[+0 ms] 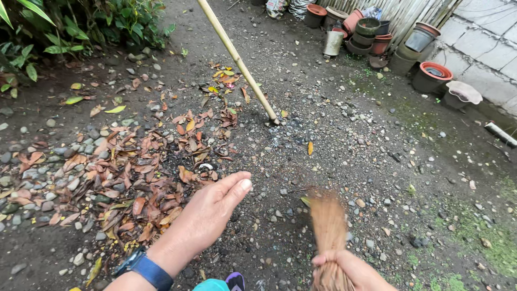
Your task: The person sweeps scattered dry leaves and debris on a garden path using a traditional broom. They gather the leaves into a central pile while moving around potted plants and a bamboo pole.
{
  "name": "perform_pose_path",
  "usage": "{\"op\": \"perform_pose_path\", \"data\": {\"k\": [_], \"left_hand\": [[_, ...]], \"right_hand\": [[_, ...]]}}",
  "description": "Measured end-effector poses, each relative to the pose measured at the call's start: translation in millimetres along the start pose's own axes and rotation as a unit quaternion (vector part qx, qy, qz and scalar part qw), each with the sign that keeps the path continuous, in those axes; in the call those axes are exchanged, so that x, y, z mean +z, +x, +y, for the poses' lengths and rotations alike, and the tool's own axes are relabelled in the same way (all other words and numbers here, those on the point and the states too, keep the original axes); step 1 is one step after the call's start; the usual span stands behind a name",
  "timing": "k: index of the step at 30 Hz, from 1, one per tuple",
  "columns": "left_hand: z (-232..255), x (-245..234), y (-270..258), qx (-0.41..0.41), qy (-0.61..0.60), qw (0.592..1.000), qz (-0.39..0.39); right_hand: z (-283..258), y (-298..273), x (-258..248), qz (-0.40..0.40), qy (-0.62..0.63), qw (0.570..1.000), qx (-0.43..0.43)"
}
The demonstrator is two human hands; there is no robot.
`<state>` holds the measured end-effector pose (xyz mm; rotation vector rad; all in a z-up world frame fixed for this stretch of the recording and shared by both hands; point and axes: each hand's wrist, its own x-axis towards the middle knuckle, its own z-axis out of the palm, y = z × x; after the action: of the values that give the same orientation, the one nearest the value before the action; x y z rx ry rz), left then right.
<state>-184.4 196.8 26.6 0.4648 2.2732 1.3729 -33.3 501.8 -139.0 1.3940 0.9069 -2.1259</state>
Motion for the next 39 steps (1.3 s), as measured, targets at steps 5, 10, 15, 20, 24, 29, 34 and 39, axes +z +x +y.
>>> {"op": "perform_pose_path", "data": {"k": [5,10,15,20,24,29,34,39], "left_hand": [[-3,0,5,0.017,0.009,1.0,-0.006],[-6,-1,13,0.018,0.0,1.0,-0.015],[-2,-1,25,0.03,0.0,0.999,-0.023],[1,-3,29,0.044,0.002,0.999,-0.006],[-4,-8,24,0.01,-0.012,1.0,-0.013],[-15,-15,18,0.001,0.005,1.0,0.006],[-12,-18,22,-0.01,-0.009,1.0,0.012],[-6,-20,25,-0.097,-0.023,0.995,0.006]], "right_hand": [[-40,40,5,0.03,-0.138,0.986,0.084],[-37,18,-19,0.013,-0.215,0.976,0.038],[-24,-11,-58,0.032,-0.175,0.984,-0.002],[-47,42,-27,0.025,-0.169,0.985,-0.011],[-61,84,23,0.039,-0.399,0.916,0.032],[-57,44,54,-0.054,-0.453,0.889,0.038],[-71,-21,46,-0.08,-0.389,0.917,0.035],[-100,-21,0,-0.017,-0.319,0.948,0.014]]}}
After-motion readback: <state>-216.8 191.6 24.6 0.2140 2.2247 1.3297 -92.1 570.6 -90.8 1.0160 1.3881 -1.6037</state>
